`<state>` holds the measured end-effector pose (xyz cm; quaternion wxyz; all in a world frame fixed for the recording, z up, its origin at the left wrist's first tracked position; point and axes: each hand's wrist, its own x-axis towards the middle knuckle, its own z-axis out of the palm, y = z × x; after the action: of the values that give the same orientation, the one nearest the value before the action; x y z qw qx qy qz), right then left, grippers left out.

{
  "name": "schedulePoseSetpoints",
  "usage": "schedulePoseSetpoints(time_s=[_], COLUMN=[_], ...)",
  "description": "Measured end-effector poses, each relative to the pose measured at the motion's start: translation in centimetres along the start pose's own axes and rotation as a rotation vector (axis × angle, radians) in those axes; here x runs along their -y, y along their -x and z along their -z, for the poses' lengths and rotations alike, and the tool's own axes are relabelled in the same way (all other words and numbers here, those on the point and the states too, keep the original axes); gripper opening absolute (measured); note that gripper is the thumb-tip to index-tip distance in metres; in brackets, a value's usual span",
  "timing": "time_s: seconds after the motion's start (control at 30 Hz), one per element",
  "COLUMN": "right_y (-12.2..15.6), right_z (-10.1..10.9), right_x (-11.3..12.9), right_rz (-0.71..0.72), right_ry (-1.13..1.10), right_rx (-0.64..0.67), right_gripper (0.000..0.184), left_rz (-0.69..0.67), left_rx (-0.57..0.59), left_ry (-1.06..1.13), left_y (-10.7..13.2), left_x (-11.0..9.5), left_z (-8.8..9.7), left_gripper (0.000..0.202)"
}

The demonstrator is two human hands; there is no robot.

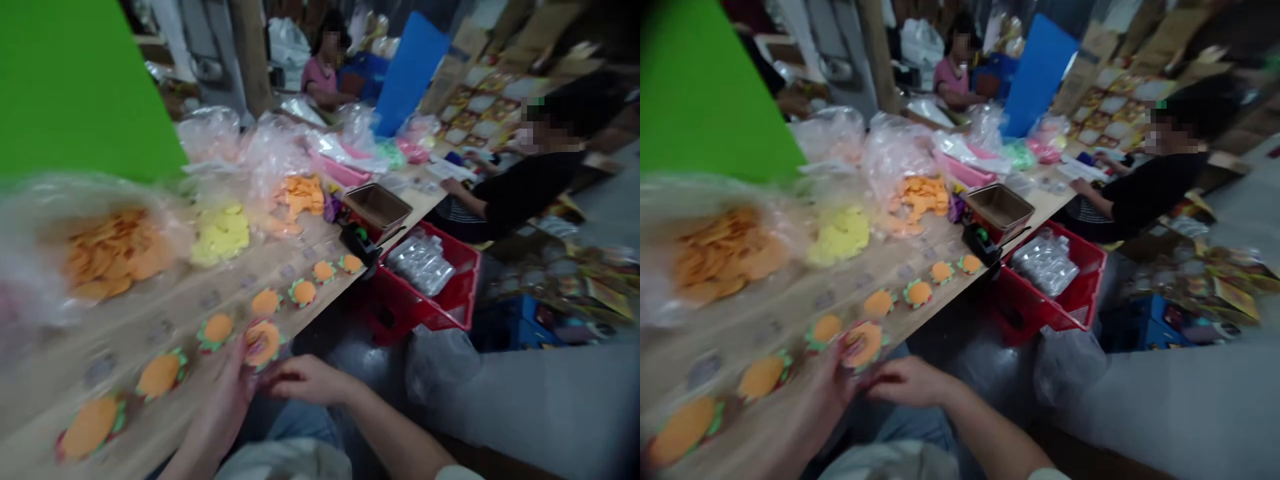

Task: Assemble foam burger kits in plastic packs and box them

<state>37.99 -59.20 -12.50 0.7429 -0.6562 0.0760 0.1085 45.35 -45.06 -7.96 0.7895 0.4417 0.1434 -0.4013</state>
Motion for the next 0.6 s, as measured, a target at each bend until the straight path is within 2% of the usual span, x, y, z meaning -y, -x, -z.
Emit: schedulePoseSetpoints(time_s=[0.03,0.07,0.1,0.13,0.17,0.2,0.27,0.3,0.37,0.47,0.6], right_y=[0.2,0.5,0.7,0.9,0.9,0.6,-0.3,-0.9,-1.8,-1.6,0.3], right_z=[3.8,7.9,12.1,16.2,20.0,23.2,27.9,29.3,30.6,30.6,29.7], right_x=[1.3,2.8,4.4,5.9,7.4,8.5,9.8,9.9,9.4,7.6,4.8], right_rz=[0.046,0.084,0.072,0.01,-0.02,-0.046,-0.129,-0.165,-0.207,-0.143,0.043], right_ry=[0.16,0.27,0.318,0.306,0.289,0.27,0.209,0.174,0.103,-0.002,-0.119], right_rx=[-0.105,-0.399,-0.751,-1.021,-1.098,-1.111,-1.049,-0.995,-0.897,-0.837,-0.896], right_gripper=[0.025,0.022,0.02,0.019,0.02,0.019,0.015,0.014,0.016,0.02,0.022], left_rz=[-0.041,-0.078,-0.1,-0.099,-0.089,-0.077,-0.052,-0.045,-0.034,-0.038,-0.006], left_rx=[-0.005,-0.012,-0.026,-0.038,-0.044,-0.047,-0.059,-0.071,-0.102,-0.123,-0.109], left_ry=[0.026,0.037,0.036,0.029,0.014,-0.007,-0.042,-0.051,-0.06,-0.084,-0.113], left_y=[-0.7,-1.3,-1.9,-2.4,-2.8,-3.1,-3.4,-3.5,-3.6,-3.8,-4.6], left_x=[-0.6,-1.3,-1.9,-2.4,-2.8,-3.0,-2.8,-2.5,-1.8,-1.1,-0.7], left_z=[-0.4,-0.8,-1.2,-1.6,-2.0,-2.4,-3.4,-3.9,-4.7,-5.1,-5.0], left_gripper=[0.036,0.032,0.031,0.03,0.031,0.032,0.035,0.037,0.039,0.039,0.041])
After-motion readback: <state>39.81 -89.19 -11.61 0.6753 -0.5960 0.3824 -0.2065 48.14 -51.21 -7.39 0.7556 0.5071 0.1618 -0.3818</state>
